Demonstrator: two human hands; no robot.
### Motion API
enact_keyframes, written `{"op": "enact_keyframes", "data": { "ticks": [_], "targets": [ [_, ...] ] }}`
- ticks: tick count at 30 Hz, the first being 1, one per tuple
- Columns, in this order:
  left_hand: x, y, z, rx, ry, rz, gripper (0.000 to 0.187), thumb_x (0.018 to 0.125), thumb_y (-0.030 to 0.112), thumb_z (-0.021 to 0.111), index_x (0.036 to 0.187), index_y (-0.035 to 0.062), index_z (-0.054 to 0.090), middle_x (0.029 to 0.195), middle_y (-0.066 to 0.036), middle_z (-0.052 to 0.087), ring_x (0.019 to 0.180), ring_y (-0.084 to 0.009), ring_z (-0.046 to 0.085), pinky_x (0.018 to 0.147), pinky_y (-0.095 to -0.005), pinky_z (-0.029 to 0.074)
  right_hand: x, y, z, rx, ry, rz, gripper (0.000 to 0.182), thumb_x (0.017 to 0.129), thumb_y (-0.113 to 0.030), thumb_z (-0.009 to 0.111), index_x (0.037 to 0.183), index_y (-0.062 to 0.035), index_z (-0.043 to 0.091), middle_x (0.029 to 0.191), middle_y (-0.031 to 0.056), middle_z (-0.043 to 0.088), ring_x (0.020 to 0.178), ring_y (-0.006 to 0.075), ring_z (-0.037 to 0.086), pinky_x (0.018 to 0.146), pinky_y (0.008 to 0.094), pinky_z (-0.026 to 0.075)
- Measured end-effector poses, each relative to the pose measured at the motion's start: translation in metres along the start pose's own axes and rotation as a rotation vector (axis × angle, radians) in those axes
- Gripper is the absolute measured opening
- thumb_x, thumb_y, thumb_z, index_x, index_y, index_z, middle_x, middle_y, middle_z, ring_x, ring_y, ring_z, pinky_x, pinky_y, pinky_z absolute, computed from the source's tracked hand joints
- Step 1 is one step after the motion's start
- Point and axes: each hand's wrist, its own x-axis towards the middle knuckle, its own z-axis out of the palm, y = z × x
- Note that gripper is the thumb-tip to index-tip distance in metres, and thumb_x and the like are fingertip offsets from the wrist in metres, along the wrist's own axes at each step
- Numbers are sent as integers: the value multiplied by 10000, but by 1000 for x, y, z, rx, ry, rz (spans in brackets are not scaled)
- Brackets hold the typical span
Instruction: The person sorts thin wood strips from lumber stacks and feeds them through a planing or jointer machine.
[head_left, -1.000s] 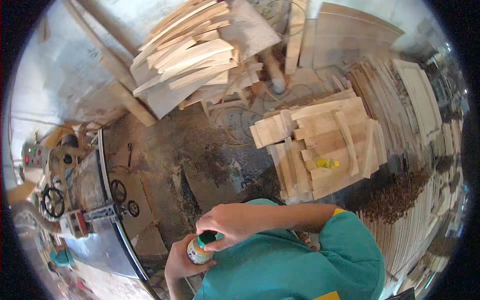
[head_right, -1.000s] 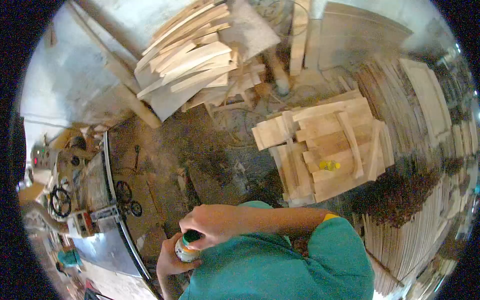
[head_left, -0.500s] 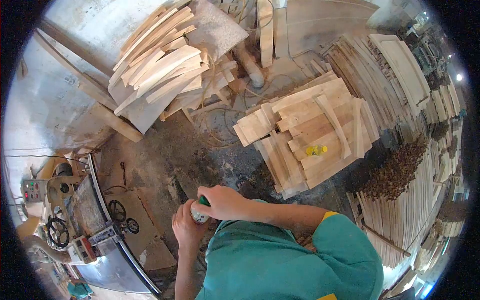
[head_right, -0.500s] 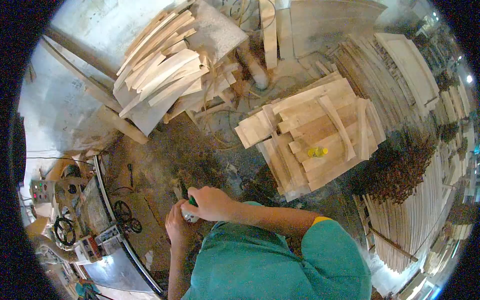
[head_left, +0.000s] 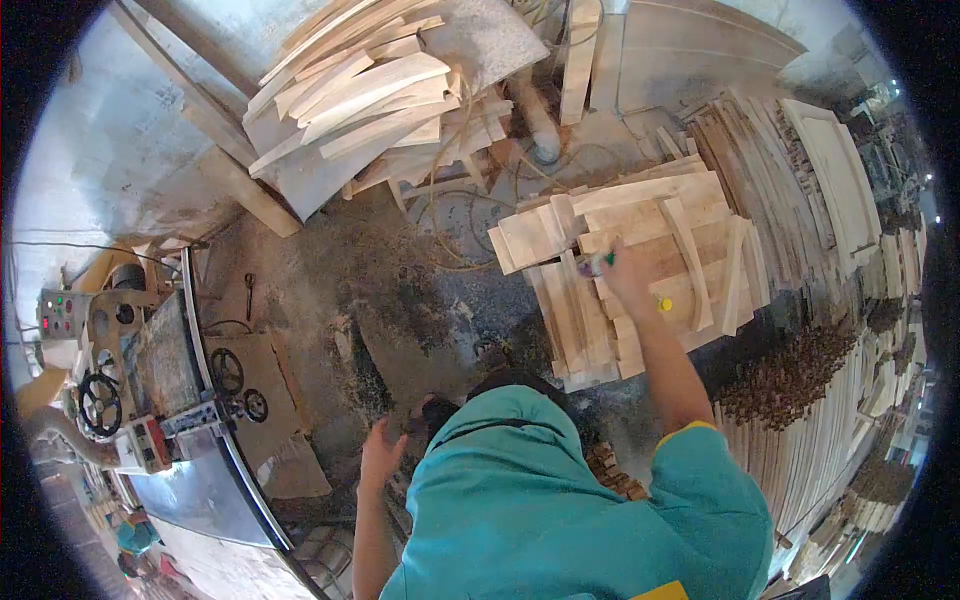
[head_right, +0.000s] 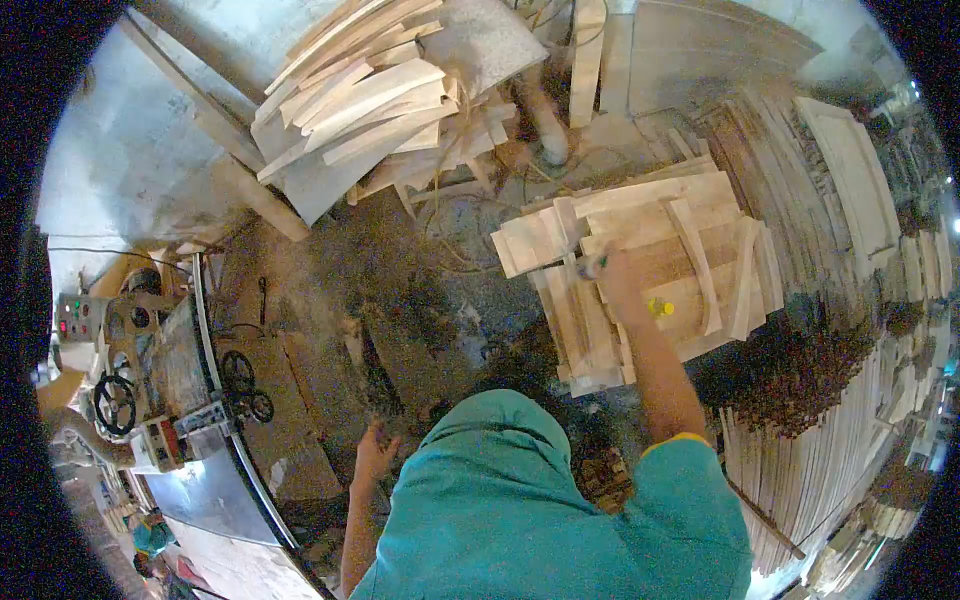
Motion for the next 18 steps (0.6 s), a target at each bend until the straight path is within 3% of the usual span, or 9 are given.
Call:
{"op": "enact_keyframes", "data": {
  "ticks": [5,8,9,10,11,12,13,15,18],
  "targets": [
    [-63,-174,96,-246,-82,-129,649,896,333,744,1396,-11,511,1219,-202,690,1042,-323,697,902,-423,546,48,110,50,-59,88,137,419,797,-285,743,1141,-66,645,991,198,718,925,392,703,808,500,550],
    [-82,-202,132,-388,51,-287,625,910,321,733,1401,0,517,1112,-200,723,987,-280,715,865,-387,557,73,158,69,-225,14,310,453,713,-346,762,1069,-68,732,991,211,728,962,364,708,843,475,551],
    [-97,-199,134,-586,-29,-317,603,923,312,718,1399,-2,522,1099,-198,728,994,-267,714,872,-377,555,84,194,93,-208,-26,266,428,691,-387,764,990,-80,774,1012,211,738,967,338,716,857,451,557],
    [-113,-193,135,-790,-96,-341,582,936,304,703,1397,-4,528,1087,-196,733,1001,-254,713,879,-368,553,136,327,163,45,-151,92,405,713,-387,743,957,-65,773,1038,196,744,942,325,724,830,437,569],
    [-125,-185,134,-816,-31,-368,582,936,304,703,1397,-4,528,1087,-196,733,1001,-254,713,879,-368,553,125,333,156,430,-49,245,389,752,-356,736,1013,-68,762,994,191,744,916,303,723,798,419,573],
    [-130,-176,127,-543,-86,-360,562,953,315,681,1391,-7,538,1102,-183,733,1023,-247,707,892,-366,551,162,278,192,452,-98,179,389,752,-356,736,1013,-68,762,994,191,744,916,303,723,798,419,573],
    [-134,-168,121,-271,-148,-371,545,969,327,660,1384,-10,549,1117,-171,732,1044,-240,702,906,-364,548,165,269,184,375,-87,233,386,759,-347,736,1025,-68,758,989,187,743,907,302,721,792,417,572],
    [-133,-162,129,-588,-75,-584,535,986,373,632,1364,0,574,1189,-153,722,1085,-249,692,932,-376,542,143,277,151,212,-67,321,380,772,-329,737,1049,-69,751,979,179,741,887,299,718,780,414,571],
    [-130,-136,112,-450,55,-535,561,983,418,628,1378,24,571,1202,-160,714,1128,-288,677,966,-400,532,137,257,111,-36,0,439,374,792,-302,738,1085,-69,740,964,167,737,858,295,712,761,410,569]
  ]
}}
